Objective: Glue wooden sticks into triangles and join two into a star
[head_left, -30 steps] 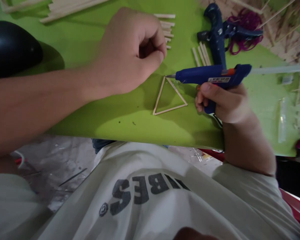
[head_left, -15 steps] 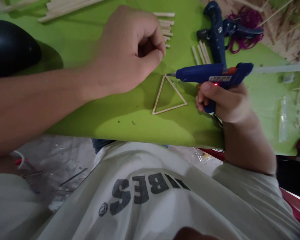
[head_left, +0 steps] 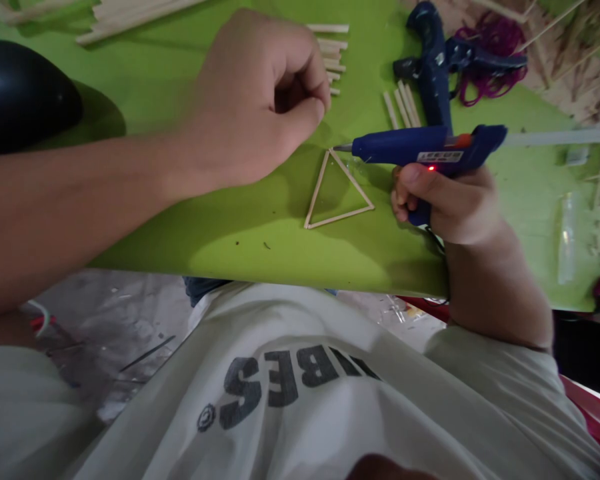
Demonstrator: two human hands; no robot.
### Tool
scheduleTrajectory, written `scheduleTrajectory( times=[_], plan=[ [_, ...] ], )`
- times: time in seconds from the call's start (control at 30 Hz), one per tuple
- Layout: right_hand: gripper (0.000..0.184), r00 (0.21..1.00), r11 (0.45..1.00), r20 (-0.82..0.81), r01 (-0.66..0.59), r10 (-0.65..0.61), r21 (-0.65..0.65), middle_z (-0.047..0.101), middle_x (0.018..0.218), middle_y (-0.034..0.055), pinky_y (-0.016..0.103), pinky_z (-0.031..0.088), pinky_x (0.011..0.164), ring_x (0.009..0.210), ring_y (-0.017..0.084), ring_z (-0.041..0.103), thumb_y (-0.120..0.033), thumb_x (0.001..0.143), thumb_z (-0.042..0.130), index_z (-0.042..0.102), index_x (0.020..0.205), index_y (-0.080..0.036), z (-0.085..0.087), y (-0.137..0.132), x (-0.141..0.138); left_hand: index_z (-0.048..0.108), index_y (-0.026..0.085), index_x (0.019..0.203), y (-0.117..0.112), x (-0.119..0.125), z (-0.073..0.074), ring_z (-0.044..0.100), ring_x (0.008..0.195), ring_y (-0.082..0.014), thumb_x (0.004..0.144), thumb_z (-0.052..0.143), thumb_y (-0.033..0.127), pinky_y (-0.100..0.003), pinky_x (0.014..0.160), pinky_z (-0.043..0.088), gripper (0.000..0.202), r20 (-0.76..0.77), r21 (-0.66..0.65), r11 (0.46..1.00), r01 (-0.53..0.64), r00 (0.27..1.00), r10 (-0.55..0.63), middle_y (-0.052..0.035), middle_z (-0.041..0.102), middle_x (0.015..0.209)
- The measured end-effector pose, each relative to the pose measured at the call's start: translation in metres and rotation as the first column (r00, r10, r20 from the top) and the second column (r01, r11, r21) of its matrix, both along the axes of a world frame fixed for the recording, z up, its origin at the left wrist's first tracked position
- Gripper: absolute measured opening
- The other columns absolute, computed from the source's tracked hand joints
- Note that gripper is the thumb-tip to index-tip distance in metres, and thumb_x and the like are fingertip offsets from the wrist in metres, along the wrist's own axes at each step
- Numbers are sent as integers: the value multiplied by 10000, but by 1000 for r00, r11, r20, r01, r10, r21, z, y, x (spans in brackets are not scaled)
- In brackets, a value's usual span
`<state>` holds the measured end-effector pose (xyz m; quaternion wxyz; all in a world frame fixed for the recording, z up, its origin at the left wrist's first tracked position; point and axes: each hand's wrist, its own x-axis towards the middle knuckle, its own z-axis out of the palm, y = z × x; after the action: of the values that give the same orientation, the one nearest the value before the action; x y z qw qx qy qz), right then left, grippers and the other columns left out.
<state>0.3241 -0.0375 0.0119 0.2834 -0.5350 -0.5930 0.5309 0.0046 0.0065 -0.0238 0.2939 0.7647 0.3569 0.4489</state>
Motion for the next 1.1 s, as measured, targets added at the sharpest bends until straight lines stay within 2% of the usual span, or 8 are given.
scheduleTrajectory(
  times=[0.23,0.5,0.63,0.77,0.97,1.1],
  plan=[
    [591,998,1000,66,6,-6,-2,602,615,-11,354,471,435,525,155,590,-757,948,963,700,714,-282,2,-3,1,832,122,954,3,1,-2,591,730,-93,998,656,228,-285,724,428,210,21,-4,1000,4,1000,-4,-25,714,835],
    [679,1000,1000,28,5,-5,11,593,579,-25,341,460,428,482,153,608,-796,895,997,650,654,-264,-5,0,4,839,107,959,3,-1,-2,548,707,-77,1001,655,229,-279,719,409,224,-5,22,1000,-1,1000,1,-19,705,830],
    [633,1000,1000,14,19,-19,-23,602,586,-17,358,454,431,492,163,585,-776,887,1013,684,685,-275,-2,-1,1,841,119,952,3,0,-3,576,724,-88,990,660,217,-283,729,413,209,1,0,1000,-9,1000,9,-29,738,848],
    [667,998,999,-23,50,-51,-18,579,564,-27,324,385,397,454,134,556,-796,827,1041,693,646,-256,0,0,-3,849,107,957,3,0,-2,569,725,-79,978,663,210,-285,732,415,214,0,3,1000,-9,1000,9,-27,742,848],
    [544,999,1000,42,17,-16,-10,613,617,-25,341,406,392,479,134,551,-778,906,987,800,765,-287,5,-1,-7,841,112,971,2,-1,-1,641,781,-103,1011,648,244,-293,752,443,238,-34,-10,1000,-6,999,6,-29,749,891],
    [505,1000,999,11,26,-26,19,700,679,-10,362,384,397,465,127,533,-762,906,995,848,794,-293,3,-3,-4,845,111,990,2,-3,0,643,763,-103,1030,648,236,-297,747,440,237,-55,-19,1000,-13,998,12,-32,748,890]
  ],
)
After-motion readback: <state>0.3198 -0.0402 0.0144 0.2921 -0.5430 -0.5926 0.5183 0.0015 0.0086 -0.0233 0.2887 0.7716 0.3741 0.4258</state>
